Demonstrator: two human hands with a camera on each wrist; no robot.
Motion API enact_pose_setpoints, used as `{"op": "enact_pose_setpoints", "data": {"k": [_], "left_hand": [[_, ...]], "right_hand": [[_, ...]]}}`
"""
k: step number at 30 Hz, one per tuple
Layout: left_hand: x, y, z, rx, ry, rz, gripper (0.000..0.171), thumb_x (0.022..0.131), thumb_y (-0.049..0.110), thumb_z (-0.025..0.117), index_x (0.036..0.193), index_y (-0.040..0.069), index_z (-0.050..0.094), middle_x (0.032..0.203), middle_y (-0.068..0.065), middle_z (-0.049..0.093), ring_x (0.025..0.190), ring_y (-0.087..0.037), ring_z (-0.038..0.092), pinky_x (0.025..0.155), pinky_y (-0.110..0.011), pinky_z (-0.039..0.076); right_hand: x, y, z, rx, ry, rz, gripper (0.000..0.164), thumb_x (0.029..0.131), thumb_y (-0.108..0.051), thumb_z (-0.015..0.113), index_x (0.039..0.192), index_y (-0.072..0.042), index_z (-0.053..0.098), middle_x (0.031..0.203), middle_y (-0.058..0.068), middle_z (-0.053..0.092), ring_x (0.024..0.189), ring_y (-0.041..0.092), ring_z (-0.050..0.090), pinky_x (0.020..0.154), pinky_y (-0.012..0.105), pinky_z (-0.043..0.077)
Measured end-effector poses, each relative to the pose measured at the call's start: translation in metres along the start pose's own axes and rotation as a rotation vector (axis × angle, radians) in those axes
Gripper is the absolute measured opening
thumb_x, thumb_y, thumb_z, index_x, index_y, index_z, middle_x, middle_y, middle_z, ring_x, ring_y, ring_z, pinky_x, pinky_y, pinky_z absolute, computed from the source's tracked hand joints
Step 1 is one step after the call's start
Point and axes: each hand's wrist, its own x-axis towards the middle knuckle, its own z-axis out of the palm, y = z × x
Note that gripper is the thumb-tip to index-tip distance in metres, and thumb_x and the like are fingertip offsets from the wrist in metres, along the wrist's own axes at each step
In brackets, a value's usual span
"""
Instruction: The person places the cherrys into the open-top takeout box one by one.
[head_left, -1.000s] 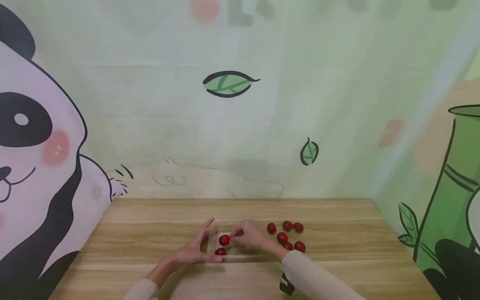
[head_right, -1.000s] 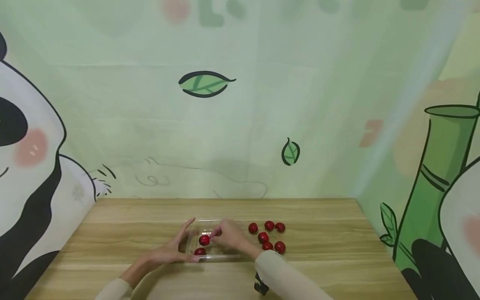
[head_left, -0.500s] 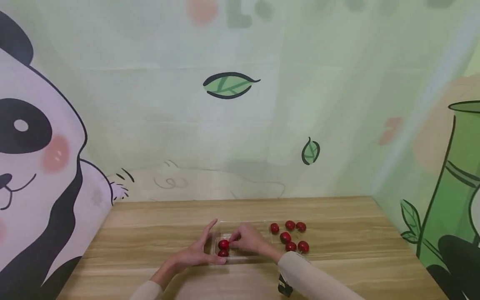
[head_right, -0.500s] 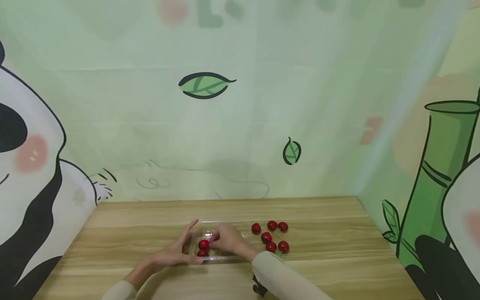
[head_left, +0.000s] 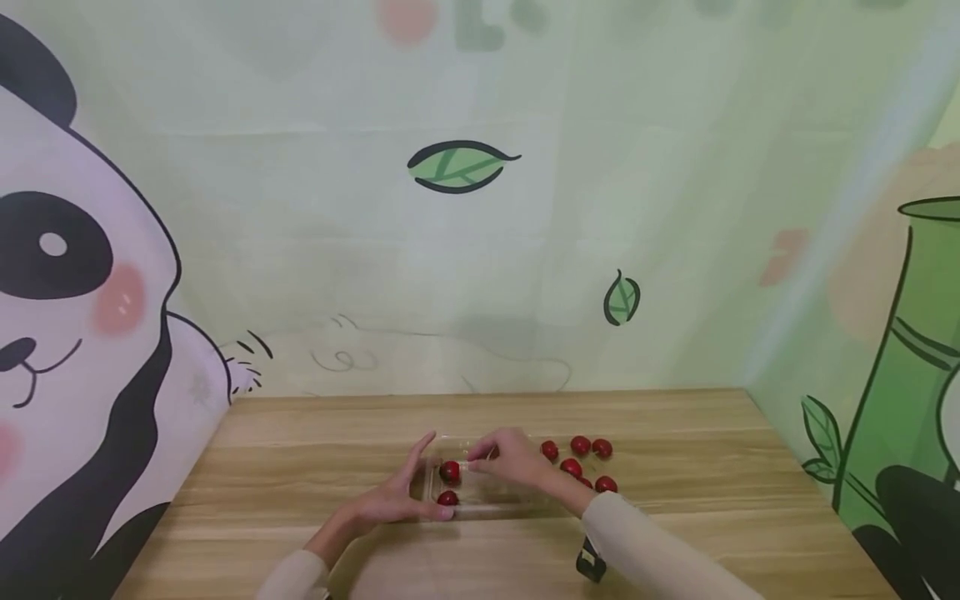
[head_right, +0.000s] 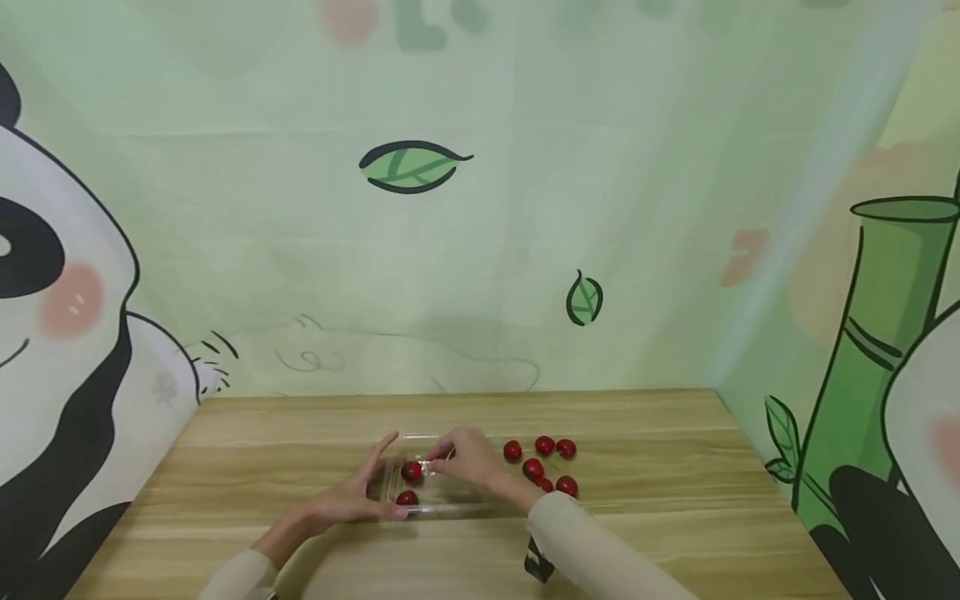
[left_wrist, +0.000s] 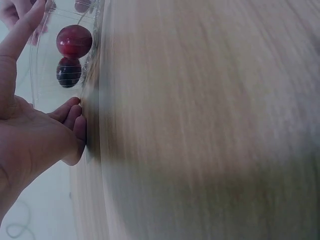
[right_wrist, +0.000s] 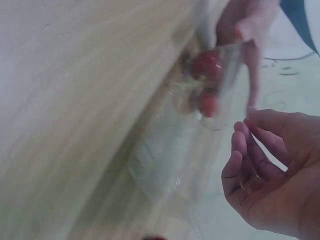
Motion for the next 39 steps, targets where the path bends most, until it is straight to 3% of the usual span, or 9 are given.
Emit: {"op": "enact_pose_setpoints", "data": {"k": [5, 13, 17, 22, 26, 31, 39], "left_hand": [[0.002, 0.0, -0.001, 0.006, 0.004, 0.009, 0.126, 0.08, 0.028, 0.088, 0.164, 0.024, -0.006, 0.165, -0.023, 0.027, 0.153, -0.048, 0.021, 0.12, -0.074, 0.01], [-0.001, -0.002, 0.002, 0.011, 0.012, 0.007, 0.125, 0.08, 0.026, 0.089, 0.165, 0.025, -0.004, 0.165, -0.029, 0.024, 0.153, -0.051, 0.019, 0.12, -0.075, 0.012], [-0.001, -0.001, 0.003, 0.007, 0.009, 0.011, 0.125, 0.08, 0.025, 0.088, 0.165, 0.025, -0.004, 0.165, -0.029, 0.022, 0.153, -0.052, 0.017, 0.12, -0.075, 0.011], [0.0, 0.0, 0.002, 0.003, 0.01, 0.012, 0.123, 0.081, 0.025, 0.087, 0.164, 0.027, -0.003, 0.166, -0.029, 0.022, 0.153, -0.052, 0.016, 0.119, -0.075, 0.011], [-0.001, 0.001, 0.002, 0.004, 0.011, 0.012, 0.123, 0.082, 0.026, 0.087, 0.164, 0.026, -0.004, 0.166, -0.028, 0.022, 0.153, -0.051, 0.016, 0.12, -0.075, 0.01], [-0.003, 0.0, 0.002, 0.005, 0.008, 0.016, 0.124, 0.082, 0.026, 0.087, 0.164, 0.022, -0.006, 0.166, -0.027, 0.023, 0.153, -0.051, 0.016, 0.12, -0.075, 0.01], [-0.001, -0.001, 0.001, 0.011, 0.008, 0.014, 0.123, 0.083, 0.028, 0.086, 0.165, 0.024, -0.005, 0.165, -0.025, 0.025, 0.154, -0.051, 0.016, 0.119, -0.075, 0.011]], "right_hand": [[-0.017, 0.009, -0.035, -0.056, 0.029, -0.024, 0.015, 0.095, -0.01, 0.072, 0.101, 0.002, 0.078, 0.098, 0.012, 0.079, 0.08, 0.007, 0.066, 0.068, 0.017, 0.052], [-0.059, 0.036, -0.077, -0.045, 0.071, 0.091, 0.015, 0.094, -0.009, 0.071, 0.099, 0.004, 0.077, 0.092, 0.014, 0.079, 0.081, 0.019, 0.071, 0.069, 0.019, 0.054], [-0.082, 0.049, -0.088, -0.047, 0.077, 0.085, 0.014, 0.093, -0.007, 0.072, 0.096, 0.005, 0.077, 0.092, 0.013, 0.079, 0.081, 0.011, 0.069, 0.071, 0.019, 0.055], [-0.108, 0.064, -0.097, -0.063, 0.06, 0.101, 0.015, 0.093, -0.009, 0.072, 0.092, 0.005, 0.077, 0.086, 0.013, 0.078, 0.071, 0.002, 0.061, 0.062, 0.017, 0.051], [-0.124, 0.075, -0.097, -0.088, 0.078, 0.117, 0.015, 0.092, -0.011, 0.073, 0.089, 0.003, 0.078, 0.081, 0.012, 0.077, 0.066, 0.003, 0.063, 0.06, 0.018, 0.052], [-0.137, 0.083, -0.093, -0.124, 0.12, 0.153, 0.013, 0.089, -0.015, 0.076, 0.085, -0.002, 0.078, 0.078, 0.008, 0.077, 0.064, 0.009, 0.066, 0.06, 0.018, 0.052], [-0.148, 0.091, -0.086, -0.14, 0.123, 0.201, 0.015, 0.089, -0.018, 0.078, 0.077, -0.009, 0.078, 0.068, -0.001, 0.074, 0.053, -0.004, 0.05, 0.05, 0.017, 0.045]]}}
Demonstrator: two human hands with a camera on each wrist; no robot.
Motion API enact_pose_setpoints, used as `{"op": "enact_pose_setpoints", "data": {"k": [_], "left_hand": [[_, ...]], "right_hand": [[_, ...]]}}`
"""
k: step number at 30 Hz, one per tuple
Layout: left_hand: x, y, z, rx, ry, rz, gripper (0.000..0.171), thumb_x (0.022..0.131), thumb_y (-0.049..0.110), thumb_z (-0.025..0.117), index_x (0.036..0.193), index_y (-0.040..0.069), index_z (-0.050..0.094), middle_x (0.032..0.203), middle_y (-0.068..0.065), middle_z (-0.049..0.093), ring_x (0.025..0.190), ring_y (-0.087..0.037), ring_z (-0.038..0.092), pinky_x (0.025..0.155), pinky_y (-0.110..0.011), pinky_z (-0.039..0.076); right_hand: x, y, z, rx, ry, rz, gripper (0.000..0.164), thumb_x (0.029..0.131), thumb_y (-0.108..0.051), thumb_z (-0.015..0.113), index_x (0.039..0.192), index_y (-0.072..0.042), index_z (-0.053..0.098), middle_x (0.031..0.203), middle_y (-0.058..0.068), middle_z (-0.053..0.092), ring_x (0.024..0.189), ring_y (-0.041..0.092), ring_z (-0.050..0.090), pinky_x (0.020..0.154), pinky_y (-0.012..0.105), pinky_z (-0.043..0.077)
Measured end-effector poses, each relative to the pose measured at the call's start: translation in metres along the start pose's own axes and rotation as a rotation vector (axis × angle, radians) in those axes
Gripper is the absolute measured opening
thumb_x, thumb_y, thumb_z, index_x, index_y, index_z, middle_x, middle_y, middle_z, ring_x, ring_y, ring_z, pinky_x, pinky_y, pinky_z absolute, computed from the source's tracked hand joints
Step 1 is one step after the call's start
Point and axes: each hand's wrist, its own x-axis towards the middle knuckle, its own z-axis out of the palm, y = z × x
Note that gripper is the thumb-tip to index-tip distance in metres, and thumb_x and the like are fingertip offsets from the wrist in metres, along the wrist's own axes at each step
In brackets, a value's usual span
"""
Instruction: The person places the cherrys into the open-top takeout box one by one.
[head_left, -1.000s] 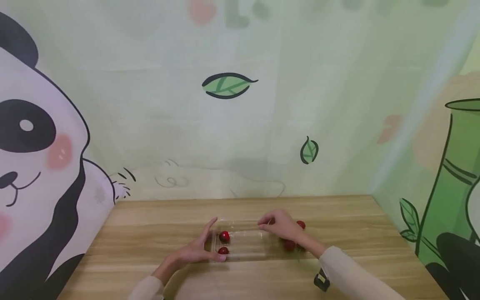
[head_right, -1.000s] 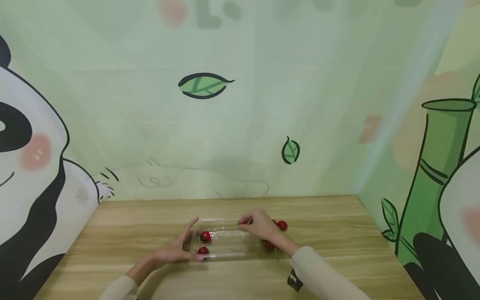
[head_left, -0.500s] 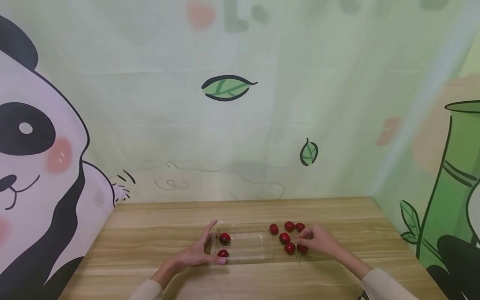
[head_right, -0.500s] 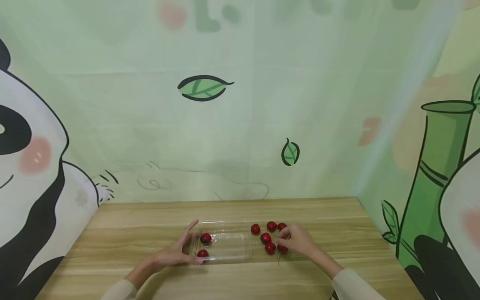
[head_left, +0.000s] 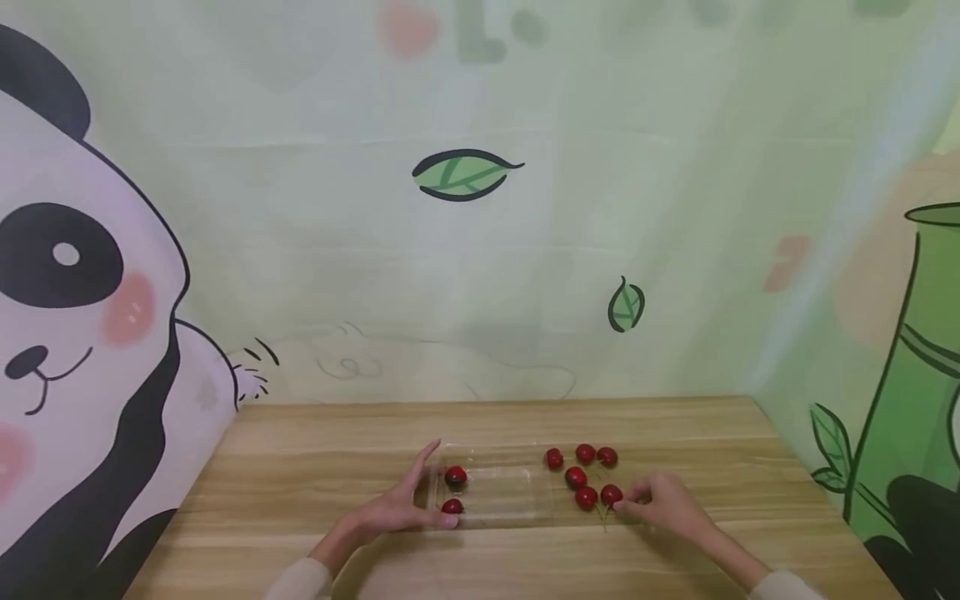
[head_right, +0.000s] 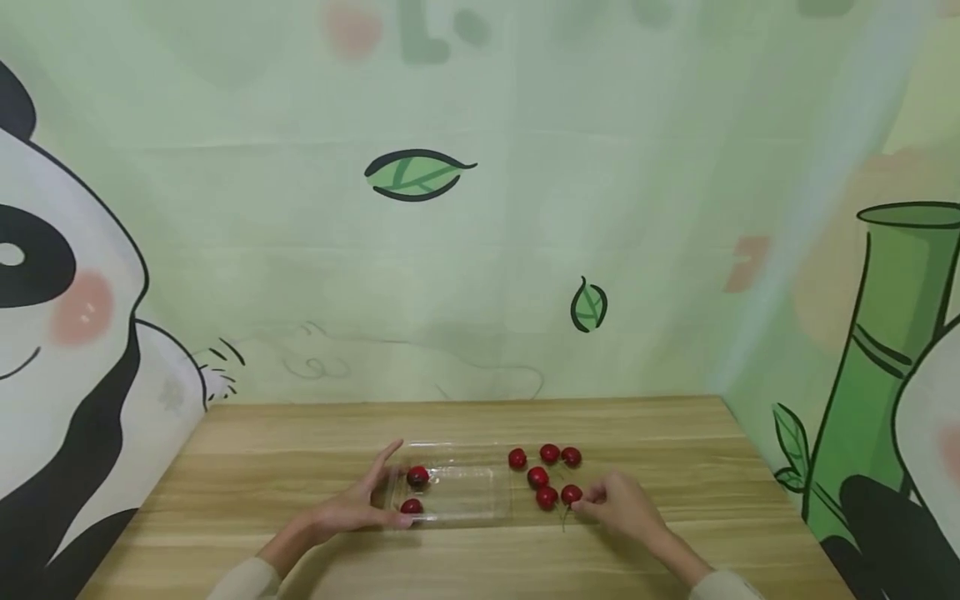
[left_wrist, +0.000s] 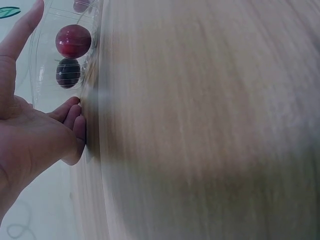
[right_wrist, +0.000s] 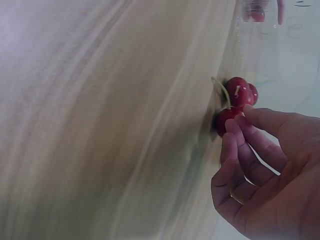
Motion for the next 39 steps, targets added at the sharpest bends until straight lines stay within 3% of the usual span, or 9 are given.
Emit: {"op": "enact_pose_setpoints", "data": {"k": [8, 18, 26, 32, 39], "left_hand": [[0.003, 0.0, 0.0, 0.002, -0.001, 0.005, 0.123, 0.082, 0.029, 0.087, 0.165, 0.024, -0.004, 0.165, -0.024, 0.027, 0.154, -0.05, 0.016, 0.12, -0.075, 0.009], [0.002, -0.001, -0.001, 0.006, -0.003, -0.003, 0.124, 0.081, 0.031, 0.088, 0.165, 0.024, -0.004, 0.165, -0.025, 0.026, 0.154, -0.05, 0.016, 0.119, -0.076, 0.012], [0.001, 0.0, -0.002, 0.003, -0.008, -0.003, 0.124, 0.082, 0.031, 0.087, 0.165, 0.023, -0.005, 0.165, -0.025, 0.026, 0.154, -0.051, 0.015, 0.119, -0.076, 0.011], [0.001, 0.0, -0.002, -0.003, -0.008, -0.005, 0.124, 0.082, 0.03, 0.087, 0.165, 0.024, -0.005, 0.166, -0.025, 0.024, 0.154, -0.051, 0.014, 0.12, -0.075, 0.009], [0.0, 0.001, -0.002, -0.013, -0.01, -0.005, 0.124, 0.083, 0.028, 0.087, 0.165, 0.023, -0.006, 0.166, -0.025, 0.022, 0.154, -0.052, 0.011, 0.119, -0.076, 0.007]], "right_hand": [[0.0, 0.012, 0.003, 0.001, -0.021, 0.081, 0.015, 0.089, -0.02, 0.076, 0.081, -0.008, 0.077, 0.069, -0.001, 0.071, 0.054, 0.001, 0.05, 0.049, 0.018, 0.044], [0.003, 0.019, -0.002, 0.015, -0.011, 0.077, 0.016, 0.094, -0.015, 0.069, 0.088, -0.003, 0.077, 0.071, 0.002, 0.072, 0.057, 0.002, 0.053, 0.054, 0.019, 0.047], [0.005, 0.017, 0.004, 0.06, -0.01, 0.108, 0.025, 0.086, -0.023, 0.081, 0.096, 0.0, 0.077, 0.09, 0.012, 0.078, 0.077, 0.014, 0.068, 0.067, 0.022, 0.057], [0.005, 0.019, 0.009, 0.094, -0.001, 0.083, 0.025, 0.083, -0.016, 0.082, 0.096, 0.004, 0.075, 0.083, 0.007, 0.074, 0.071, 0.006, 0.062, 0.065, 0.018, 0.053], [0.005, 0.03, 0.013, 0.058, 0.033, 0.052, 0.018, 0.085, -0.018, 0.08, 0.097, -0.005, 0.078, 0.091, 0.007, 0.078, 0.079, 0.002, 0.064, 0.073, 0.018, 0.053]]}}
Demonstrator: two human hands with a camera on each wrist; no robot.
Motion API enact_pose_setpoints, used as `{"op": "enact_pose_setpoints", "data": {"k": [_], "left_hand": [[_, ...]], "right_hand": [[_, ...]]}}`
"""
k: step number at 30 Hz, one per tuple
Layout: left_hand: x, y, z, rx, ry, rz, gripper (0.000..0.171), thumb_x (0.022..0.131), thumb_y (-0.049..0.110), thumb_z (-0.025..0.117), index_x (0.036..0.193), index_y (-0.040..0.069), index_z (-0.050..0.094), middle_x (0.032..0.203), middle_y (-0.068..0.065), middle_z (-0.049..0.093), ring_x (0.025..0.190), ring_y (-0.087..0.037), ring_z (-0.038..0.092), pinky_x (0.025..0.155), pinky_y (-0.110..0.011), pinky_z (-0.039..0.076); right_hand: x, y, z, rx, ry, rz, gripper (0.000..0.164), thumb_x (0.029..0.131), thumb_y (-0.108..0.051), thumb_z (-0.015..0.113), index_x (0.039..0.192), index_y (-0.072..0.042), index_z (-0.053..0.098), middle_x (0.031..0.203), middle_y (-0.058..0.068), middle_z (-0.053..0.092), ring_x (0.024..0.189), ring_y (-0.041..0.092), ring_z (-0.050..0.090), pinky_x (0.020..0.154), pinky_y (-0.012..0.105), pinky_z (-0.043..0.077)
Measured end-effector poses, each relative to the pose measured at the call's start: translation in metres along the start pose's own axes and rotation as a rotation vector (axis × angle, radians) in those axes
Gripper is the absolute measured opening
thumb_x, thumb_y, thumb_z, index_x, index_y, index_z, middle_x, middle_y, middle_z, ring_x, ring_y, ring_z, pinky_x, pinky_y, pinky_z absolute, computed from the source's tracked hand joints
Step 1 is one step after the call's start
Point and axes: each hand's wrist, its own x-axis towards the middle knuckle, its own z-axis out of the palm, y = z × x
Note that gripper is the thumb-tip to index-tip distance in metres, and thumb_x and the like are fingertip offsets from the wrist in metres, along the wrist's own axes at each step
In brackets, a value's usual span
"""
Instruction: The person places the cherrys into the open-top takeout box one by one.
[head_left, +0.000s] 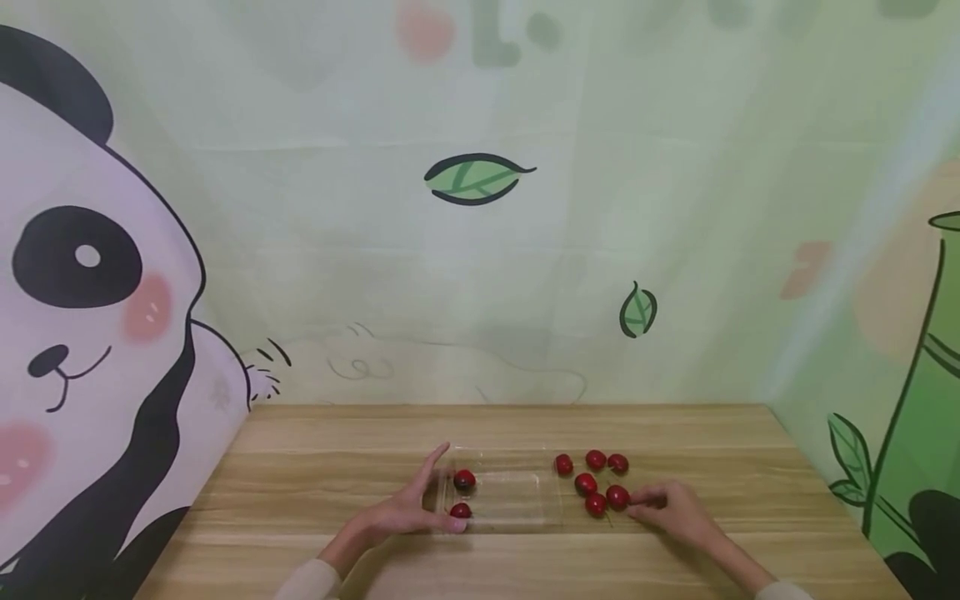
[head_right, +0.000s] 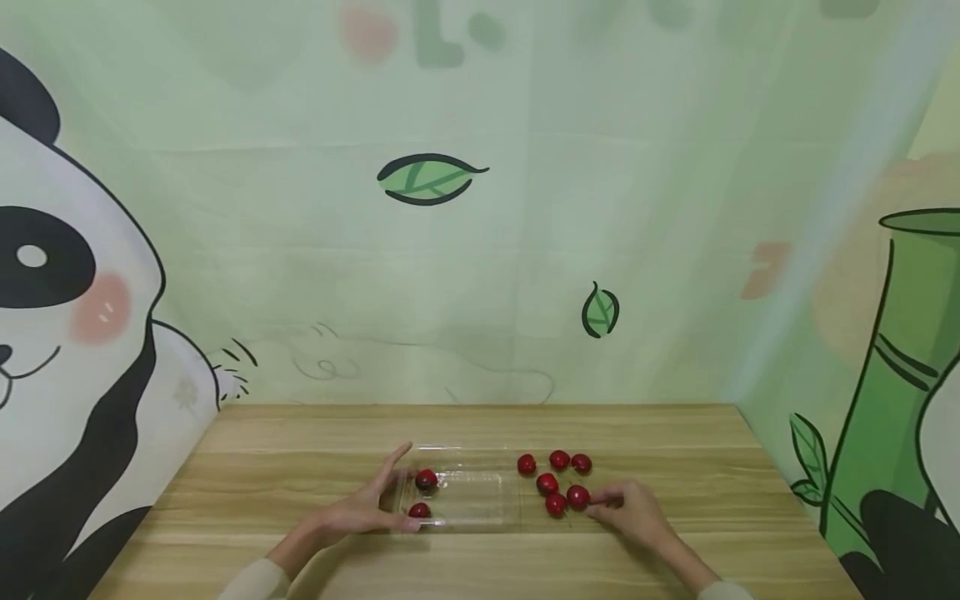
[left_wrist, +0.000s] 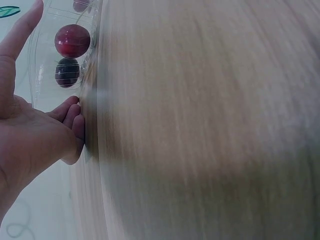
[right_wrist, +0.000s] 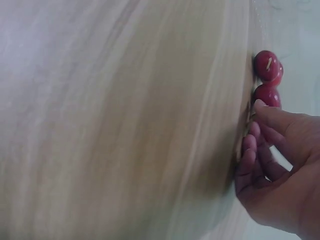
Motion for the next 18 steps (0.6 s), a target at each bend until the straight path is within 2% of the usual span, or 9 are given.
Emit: {"op": "enact_pose_setpoints", "data": {"k": [6, 14, 18], "left_hand": [[0.0, -0.001, 0.002, 0.003, 0.009, 0.01, 0.124, 0.082, 0.029, 0.087, 0.165, 0.022, -0.006, 0.166, -0.024, 0.024, 0.154, -0.051, 0.013, 0.119, -0.076, 0.008], [0.001, -0.003, 0.002, -0.003, 0.014, 0.014, 0.124, 0.082, 0.029, 0.087, 0.165, 0.022, -0.005, 0.165, -0.025, 0.027, 0.154, -0.049, 0.015, 0.121, -0.074, 0.008], [0.001, -0.003, 0.003, -0.007, 0.015, 0.013, 0.124, 0.082, 0.029, 0.087, 0.165, 0.022, -0.005, 0.165, -0.025, 0.026, 0.154, -0.049, 0.015, 0.12, -0.074, 0.008]], "right_hand": [[-0.001, 0.008, 0.0, 0.001, 0.023, -0.066, 0.012, 0.087, -0.019, 0.079, 0.096, -0.011, 0.079, 0.093, 0.003, 0.079, 0.086, 0.004, 0.068, 0.08, 0.021, 0.054], [0.001, 0.012, 0.0, -0.011, 0.09, -0.151, 0.007, 0.088, -0.016, 0.078, 0.093, -0.012, 0.079, 0.093, 0.003, 0.078, 0.086, -0.001, 0.065, 0.08, 0.022, 0.056], [0.004, 0.011, 0.0, -0.043, 0.14, -0.148, 0.006, 0.087, -0.015, 0.079, 0.092, -0.012, 0.079, 0.092, 0.003, 0.079, 0.085, 0.0, 0.066, 0.079, 0.023, 0.056]]}}
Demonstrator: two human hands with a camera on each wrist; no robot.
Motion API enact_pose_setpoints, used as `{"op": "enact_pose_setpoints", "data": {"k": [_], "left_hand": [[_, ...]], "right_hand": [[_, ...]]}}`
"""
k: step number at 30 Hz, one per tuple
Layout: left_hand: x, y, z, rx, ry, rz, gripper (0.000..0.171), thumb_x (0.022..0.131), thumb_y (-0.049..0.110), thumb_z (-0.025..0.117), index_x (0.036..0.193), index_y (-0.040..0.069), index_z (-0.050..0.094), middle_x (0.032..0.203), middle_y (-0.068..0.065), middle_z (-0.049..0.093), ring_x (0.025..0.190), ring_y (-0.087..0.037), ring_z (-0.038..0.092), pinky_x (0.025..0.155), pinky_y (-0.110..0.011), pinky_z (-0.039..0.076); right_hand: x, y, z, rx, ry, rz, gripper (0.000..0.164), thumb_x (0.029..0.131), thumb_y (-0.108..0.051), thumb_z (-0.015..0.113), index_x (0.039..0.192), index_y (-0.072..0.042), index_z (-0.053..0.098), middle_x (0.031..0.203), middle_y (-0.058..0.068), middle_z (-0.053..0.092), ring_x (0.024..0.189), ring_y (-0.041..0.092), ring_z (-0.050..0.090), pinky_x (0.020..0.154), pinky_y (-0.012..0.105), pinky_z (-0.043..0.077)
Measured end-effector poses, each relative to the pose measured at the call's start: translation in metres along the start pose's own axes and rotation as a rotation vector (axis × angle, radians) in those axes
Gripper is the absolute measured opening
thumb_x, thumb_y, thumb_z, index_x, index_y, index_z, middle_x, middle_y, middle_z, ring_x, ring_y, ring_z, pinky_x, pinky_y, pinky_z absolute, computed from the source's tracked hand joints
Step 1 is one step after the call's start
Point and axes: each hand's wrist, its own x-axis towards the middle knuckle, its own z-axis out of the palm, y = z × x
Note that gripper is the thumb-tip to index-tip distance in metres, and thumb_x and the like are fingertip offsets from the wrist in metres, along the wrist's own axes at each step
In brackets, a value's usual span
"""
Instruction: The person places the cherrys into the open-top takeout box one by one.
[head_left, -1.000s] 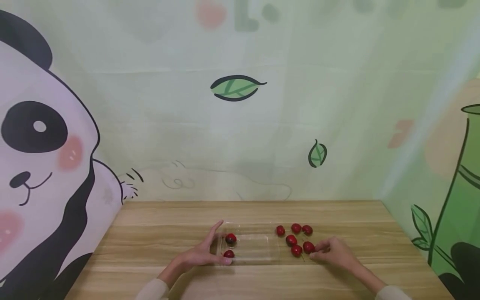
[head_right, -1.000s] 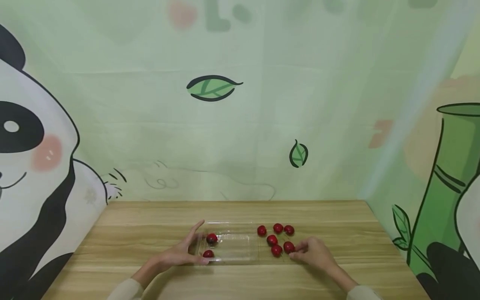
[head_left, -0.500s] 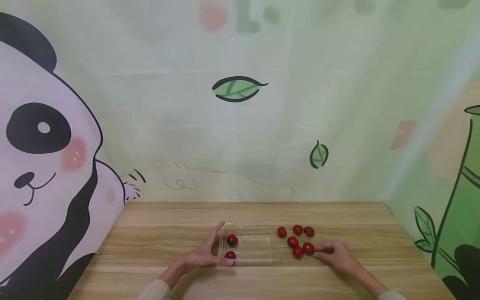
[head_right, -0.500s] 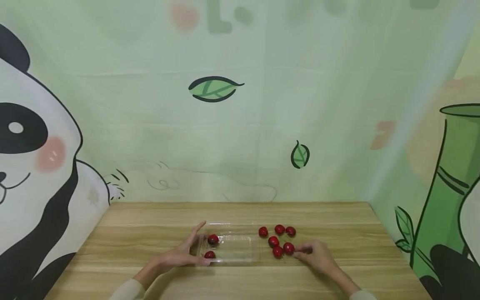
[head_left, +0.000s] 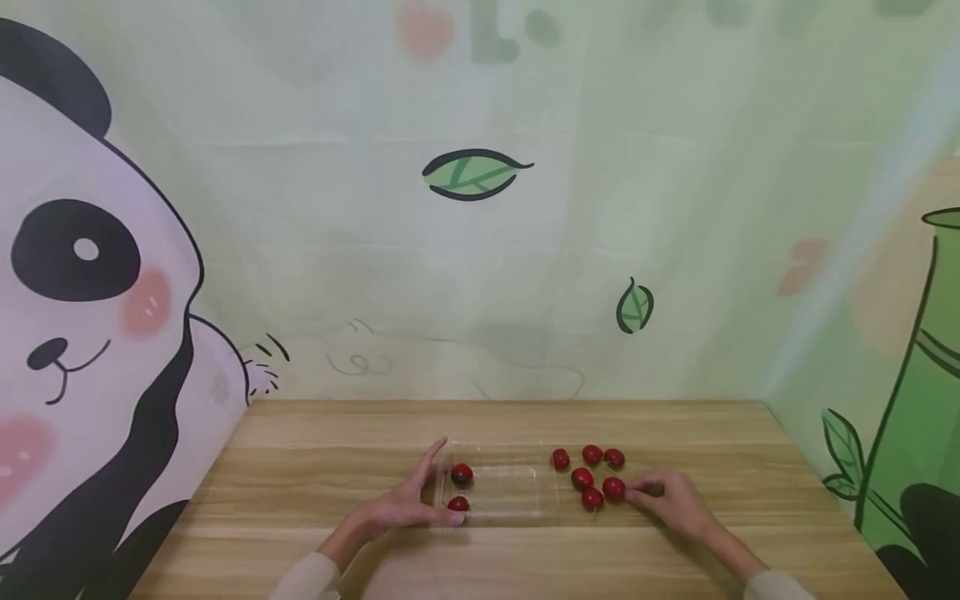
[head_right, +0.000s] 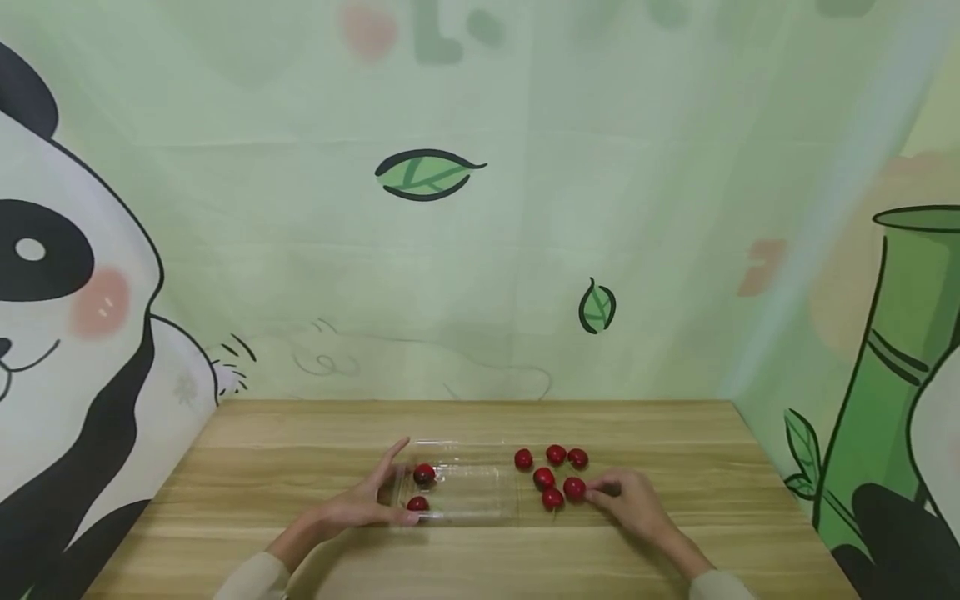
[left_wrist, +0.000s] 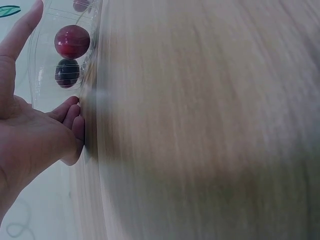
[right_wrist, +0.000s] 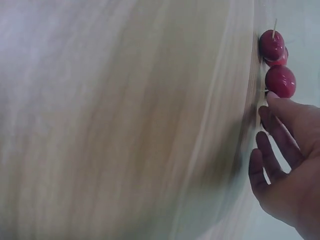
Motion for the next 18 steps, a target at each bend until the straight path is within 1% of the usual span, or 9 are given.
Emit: {"op": "enact_pose_setpoints", "data": {"k": [4, 10, 13, 16, 18], "left_hand": [[0.0, -0.001, -0.001, 0.008, -0.001, -0.001, 0.124, 0.082, 0.029, 0.087, 0.165, 0.022, -0.004, 0.164, -0.023, 0.029, 0.154, -0.047, 0.016, 0.121, -0.074, 0.008], [0.001, -0.002, -0.002, 0.018, 0.002, -0.005, 0.123, 0.082, 0.03, 0.087, 0.165, 0.023, -0.004, 0.163, -0.02, 0.032, 0.155, -0.045, 0.017, 0.121, -0.073, 0.008], [0.001, -0.002, -0.002, 0.019, 0.001, -0.007, 0.124, 0.082, 0.03, 0.087, 0.165, 0.024, -0.004, 0.163, -0.019, 0.032, 0.155, -0.045, 0.017, 0.121, -0.073, 0.008], [0.001, -0.002, -0.002, 0.016, -0.004, 0.0, 0.123, 0.082, 0.03, 0.087, 0.165, 0.023, -0.004, 0.163, -0.019, 0.032, 0.155, -0.045, 0.017, 0.121, -0.073, 0.008], [0.001, -0.002, -0.003, 0.018, -0.005, 0.005, 0.123, 0.082, 0.029, 0.087, 0.165, 0.023, -0.005, 0.163, -0.019, 0.033, 0.155, -0.045, 0.017, 0.121, -0.073, 0.008]], "right_hand": [[0.004, -0.003, 0.002, -0.009, 0.027, 0.042, 0.007, 0.087, -0.015, 0.079, 0.093, -0.012, 0.079, 0.093, 0.005, 0.08, 0.083, 0.001, 0.066, 0.076, 0.021, 0.055], [0.014, -0.017, 0.0, 0.047, 0.028, 0.053, 0.01, 0.089, -0.01, 0.076, 0.098, -0.007, 0.079, 0.097, 0.012, 0.079, 0.076, 0.003, 0.065, 0.066, 0.018, 0.054], [0.02, -0.027, -0.002, 0.022, 0.052, 0.009, 0.009, 0.087, -0.01, 0.078, 0.096, -0.009, 0.079, 0.096, 0.009, 0.079, 0.077, 0.0, 0.062, 0.064, 0.018, 0.051], [0.026, -0.037, -0.002, -0.009, 0.083, -0.08, 0.009, 0.085, -0.008, 0.08, 0.093, -0.011, 0.08, 0.092, 0.005, 0.079, 0.077, -0.003, 0.06, 0.062, 0.018, 0.05], [0.03, -0.044, -0.001, -0.003, 0.083, -0.113, 0.01, 0.084, -0.006, 0.08, 0.093, -0.011, 0.081, 0.09, 0.004, 0.079, 0.075, -0.002, 0.06, 0.061, 0.018, 0.051]]}}
